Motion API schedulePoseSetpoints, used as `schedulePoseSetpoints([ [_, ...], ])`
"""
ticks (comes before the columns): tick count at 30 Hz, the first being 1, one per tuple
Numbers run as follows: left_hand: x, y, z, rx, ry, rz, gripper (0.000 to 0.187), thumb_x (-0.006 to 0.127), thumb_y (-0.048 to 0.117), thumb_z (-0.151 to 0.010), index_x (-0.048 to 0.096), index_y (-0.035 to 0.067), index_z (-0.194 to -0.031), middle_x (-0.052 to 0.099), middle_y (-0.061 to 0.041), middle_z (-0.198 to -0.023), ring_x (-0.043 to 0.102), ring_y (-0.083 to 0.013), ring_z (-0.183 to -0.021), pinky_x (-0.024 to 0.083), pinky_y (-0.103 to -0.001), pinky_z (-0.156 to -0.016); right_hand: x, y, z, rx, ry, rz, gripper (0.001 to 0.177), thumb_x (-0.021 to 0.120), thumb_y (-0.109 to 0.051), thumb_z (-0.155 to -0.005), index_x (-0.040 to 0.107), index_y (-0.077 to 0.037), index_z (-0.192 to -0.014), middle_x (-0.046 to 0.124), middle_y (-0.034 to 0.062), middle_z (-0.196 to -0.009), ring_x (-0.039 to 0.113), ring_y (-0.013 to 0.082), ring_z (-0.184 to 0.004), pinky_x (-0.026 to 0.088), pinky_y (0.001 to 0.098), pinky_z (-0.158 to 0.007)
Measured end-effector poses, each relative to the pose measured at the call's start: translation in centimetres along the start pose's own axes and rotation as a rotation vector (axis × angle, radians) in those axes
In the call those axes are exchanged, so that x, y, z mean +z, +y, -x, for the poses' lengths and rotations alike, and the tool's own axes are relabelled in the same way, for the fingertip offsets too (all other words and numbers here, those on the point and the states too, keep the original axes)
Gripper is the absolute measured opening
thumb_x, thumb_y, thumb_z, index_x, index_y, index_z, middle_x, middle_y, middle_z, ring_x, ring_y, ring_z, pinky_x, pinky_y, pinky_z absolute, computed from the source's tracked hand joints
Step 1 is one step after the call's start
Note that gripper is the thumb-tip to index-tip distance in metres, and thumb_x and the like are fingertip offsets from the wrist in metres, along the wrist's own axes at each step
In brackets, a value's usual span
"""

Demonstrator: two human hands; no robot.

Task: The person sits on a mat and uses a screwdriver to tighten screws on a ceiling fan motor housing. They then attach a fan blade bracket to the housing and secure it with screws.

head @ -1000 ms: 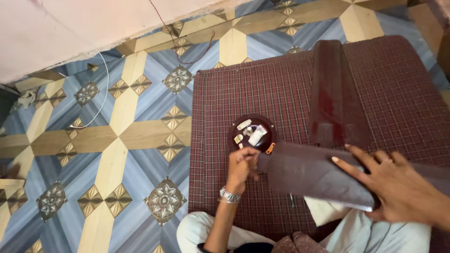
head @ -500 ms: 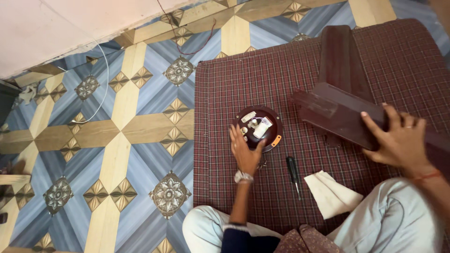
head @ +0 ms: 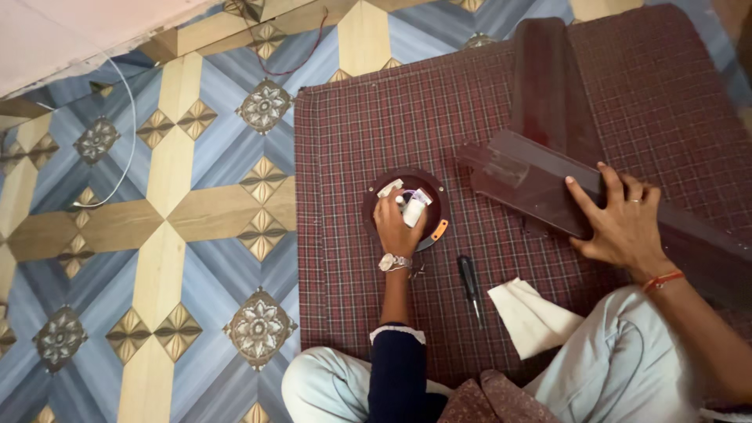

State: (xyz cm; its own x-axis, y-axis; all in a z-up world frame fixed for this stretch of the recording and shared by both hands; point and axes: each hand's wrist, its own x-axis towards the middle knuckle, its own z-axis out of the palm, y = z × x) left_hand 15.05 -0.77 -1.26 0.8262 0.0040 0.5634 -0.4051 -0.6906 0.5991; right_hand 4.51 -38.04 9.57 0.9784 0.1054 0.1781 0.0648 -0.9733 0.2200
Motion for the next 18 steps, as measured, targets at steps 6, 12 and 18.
schedulePoseSetpoints([
  [6,0.3,0.4,0.2,-0.079,-0.036,-0.013,0.064,0.082,0.031,-0.082,0.056,0.007,-0.135,0.061,-0.014,-0.125,0.055,-0.0367,-0.124,0.040,-0.051,-0.111,0.4,0.0,-0.3,-0.001,-0.093,0.044,0.121,0.088,-0.061,-0.048,0.042,-0.038,-0.159,0.035,0.0158,-0.165,0.045,0.0412,-0.140,0.036,0.0618,-0.112],
  [12,1.2,2.0,0.4,-0.135,0.087,-0.101,0.064,0.082,0.032,-0.082,0.055,0.006,-0.133,0.060,-0.017,-0.133,0.052,-0.0389,-0.130,0.036,-0.051,-0.113,0.9,0.0,-0.5,0.013,-0.081,-0.026,0.121,0.087,-0.059,-0.048,0.043,-0.037,-0.158,0.035,0.0168,-0.166,0.045,0.0428,-0.140,0.036,0.0618,-0.111],
  [18,2.3,3.1,0.2,-0.229,0.128,-0.203,0.065,0.081,0.035,-0.083,0.054,0.003,-0.133,0.060,-0.018,-0.136,0.057,-0.0326,-0.125,0.035,-0.051,-0.118,1.7,0.3,-0.5,0.019,-0.092,-0.098,0.125,0.089,-0.055,-0.045,0.042,-0.033,-0.159,0.037,0.0169,-0.164,0.044,0.0433,-0.141,0.035,0.0603,-0.111],
])
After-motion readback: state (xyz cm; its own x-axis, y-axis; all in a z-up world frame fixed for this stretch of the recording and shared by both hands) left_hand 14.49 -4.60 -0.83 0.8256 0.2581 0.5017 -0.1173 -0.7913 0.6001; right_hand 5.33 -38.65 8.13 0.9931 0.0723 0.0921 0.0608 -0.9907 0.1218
